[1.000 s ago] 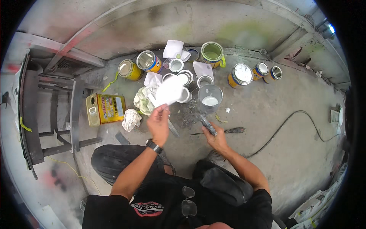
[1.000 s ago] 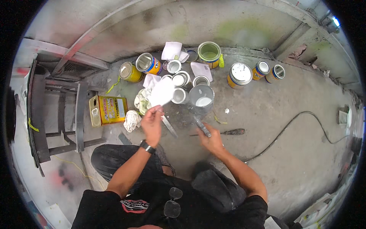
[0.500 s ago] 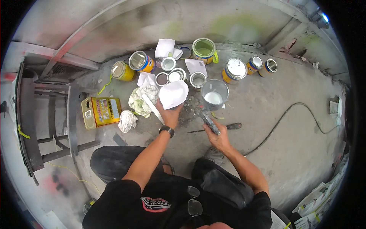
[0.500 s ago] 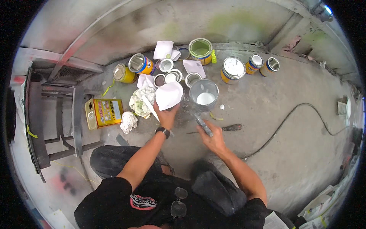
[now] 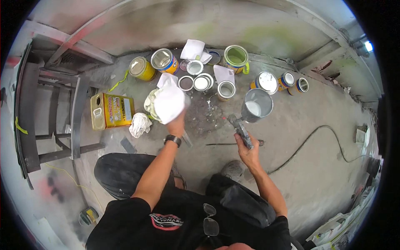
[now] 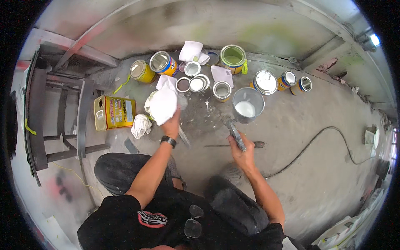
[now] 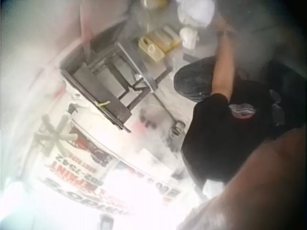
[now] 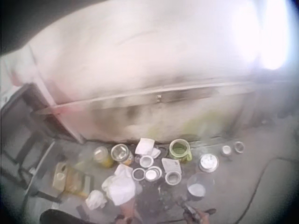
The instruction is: Mixing paint and pouring it into a spray gun for use.
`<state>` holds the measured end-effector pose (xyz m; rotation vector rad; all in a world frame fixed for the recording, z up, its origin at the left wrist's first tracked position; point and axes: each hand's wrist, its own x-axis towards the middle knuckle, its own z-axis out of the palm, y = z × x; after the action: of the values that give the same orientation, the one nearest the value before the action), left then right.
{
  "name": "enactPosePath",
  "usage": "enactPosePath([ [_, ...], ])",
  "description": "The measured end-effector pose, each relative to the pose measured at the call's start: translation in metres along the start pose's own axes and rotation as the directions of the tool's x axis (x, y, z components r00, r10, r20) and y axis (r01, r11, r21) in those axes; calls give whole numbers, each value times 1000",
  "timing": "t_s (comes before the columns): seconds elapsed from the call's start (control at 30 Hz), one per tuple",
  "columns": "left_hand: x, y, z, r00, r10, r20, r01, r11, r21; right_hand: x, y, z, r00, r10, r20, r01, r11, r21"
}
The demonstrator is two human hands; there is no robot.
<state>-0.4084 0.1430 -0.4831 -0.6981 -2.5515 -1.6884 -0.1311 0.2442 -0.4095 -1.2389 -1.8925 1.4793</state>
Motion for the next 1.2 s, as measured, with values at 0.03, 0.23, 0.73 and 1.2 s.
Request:
enactPosePath([
  [0.03, 14, -18, -10, 996, -56, -67, 60, 997, 57, 2, 1, 1, 1000, -1, 12, 1, 1000, -1],
  [0.23, 115, -37, -48, 941, 17, -339, 5, 998, 64, 7, 11, -5, 997, 76, -22, -76, 997, 29],
  [0.73, 154, -126, -41, 958, -117, -261, 149, 983, 106, -21, -25, -16, 968, 119, 223, -118, 993, -15],
  [1.2, -22, -20, -30, 936, -337, 104, 353, 888, -295, -1, -44, 31, 914, -141, 380, 134, 990, 43],
])
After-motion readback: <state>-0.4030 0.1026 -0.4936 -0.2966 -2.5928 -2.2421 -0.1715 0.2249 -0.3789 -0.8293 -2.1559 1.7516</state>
